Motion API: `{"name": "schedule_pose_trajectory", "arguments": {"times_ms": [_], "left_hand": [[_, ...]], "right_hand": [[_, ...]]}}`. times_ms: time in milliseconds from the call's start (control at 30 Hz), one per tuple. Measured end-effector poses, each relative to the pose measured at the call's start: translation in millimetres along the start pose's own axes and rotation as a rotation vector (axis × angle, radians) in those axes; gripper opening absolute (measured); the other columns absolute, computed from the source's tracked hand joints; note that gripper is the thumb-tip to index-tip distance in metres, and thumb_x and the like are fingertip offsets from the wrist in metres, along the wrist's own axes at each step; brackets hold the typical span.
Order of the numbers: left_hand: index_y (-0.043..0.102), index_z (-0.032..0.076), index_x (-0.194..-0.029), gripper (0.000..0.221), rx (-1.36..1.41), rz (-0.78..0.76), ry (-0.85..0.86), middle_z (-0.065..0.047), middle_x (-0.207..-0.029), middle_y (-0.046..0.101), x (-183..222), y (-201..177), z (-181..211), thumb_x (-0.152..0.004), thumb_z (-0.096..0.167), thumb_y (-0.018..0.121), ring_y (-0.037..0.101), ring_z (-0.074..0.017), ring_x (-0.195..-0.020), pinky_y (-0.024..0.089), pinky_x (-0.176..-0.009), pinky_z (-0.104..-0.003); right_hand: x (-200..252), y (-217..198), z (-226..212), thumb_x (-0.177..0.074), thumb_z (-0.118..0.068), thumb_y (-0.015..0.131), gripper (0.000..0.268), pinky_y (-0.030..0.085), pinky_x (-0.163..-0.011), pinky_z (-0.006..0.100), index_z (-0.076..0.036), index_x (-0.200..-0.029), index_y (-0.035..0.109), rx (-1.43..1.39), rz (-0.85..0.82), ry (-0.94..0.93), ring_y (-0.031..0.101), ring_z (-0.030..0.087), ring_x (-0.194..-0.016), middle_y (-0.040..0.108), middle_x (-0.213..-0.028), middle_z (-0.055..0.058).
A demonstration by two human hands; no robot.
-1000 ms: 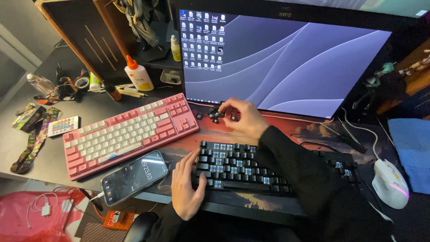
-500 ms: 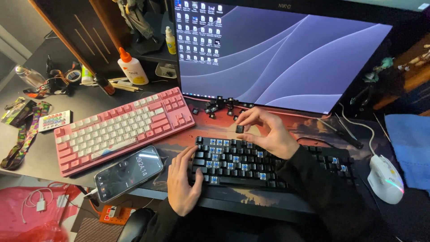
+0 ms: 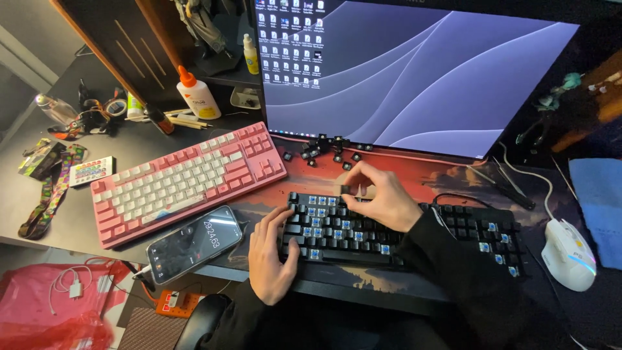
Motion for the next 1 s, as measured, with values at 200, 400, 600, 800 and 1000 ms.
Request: {"name": "schedule_pose_trajectory", "arguments": {"times_ms": [200,400,600,800,1000], "left_hand": [[0.069,0.017,-0.159,0.052,0.006,0.005,-0.002,-0.006,-0.167,0.072,1,-1,1,-0.108,0.022,0.066,0.069,-0.0286,-0.145,0.053,-0.115,-0.045],[0.07,0.017,-0.158,0.05,0.011,0.001,-0.008,-0.006,-0.168,0.071,1,-1,-1,-0.109,0.024,0.067,0.068,-0.0281,-0.146,0.051,-0.116,-0.045],[0.071,0.019,-0.156,0.046,0.007,-0.012,-0.036,-0.004,-0.167,0.071,2,1,-1,-0.11,0.024,0.066,0.068,-0.0285,-0.149,0.051,-0.116,-0.045],[0.071,0.017,-0.155,0.046,-0.001,0.003,-0.017,-0.006,-0.165,0.073,0,1,2,-0.109,0.021,0.065,0.07,-0.0274,-0.142,0.053,-0.113,-0.043],[0.071,0.011,-0.156,0.049,0.017,0.128,0.034,-0.016,-0.162,0.064,12,-5,17,-0.107,0.017,0.071,0.058,-0.0381,-0.154,0.054,-0.123,-0.052]], "right_hand": [[-12,24,14,-0.105,-0.037,0.091,0.019,0.059,-0.096,0.042,-0.024,-0.115,0.082,0.176,-0.048,0.093,0.069,0.021,-0.116,0.07,-0.116,-0.001],[-19,26,16,-0.101,-0.043,0.091,0.017,0.058,-0.103,0.044,-0.027,-0.108,0.088,0.272,-0.096,0.162,0.074,0.02,-0.117,0.079,-0.118,-0.005],[-44,22,27,-0.096,-0.038,0.101,0.023,0.054,-0.095,0.039,-0.026,-0.094,0.081,0.219,-0.207,0.228,0.068,0.018,-0.105,0.078,-0.11,-0.005],[-61,34,16,-0.094,-0.029,0.097,0.024,0.058,-0.091,0.05,-0.024,-0.084,0.076,0.508,-0.366,0.262,0.07,0.026,-0.114,0.083,-0.1,-0.007],[-51,21,15,-0.097,-0.043,0.099,0.023,0.058,-0.093,0.044,-0.024,-0.095,0.087,0.464,-0.351,0.226,0.076,0.023,-0.114,0.087,-0.109,-0.003]]}}
Point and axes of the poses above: each hand's wrist, its own x-axis away from the middle knuckle, its own y-axis out of the palm, z = x × y, the point moved 1 cm from there along -x, towards the middle knuckle
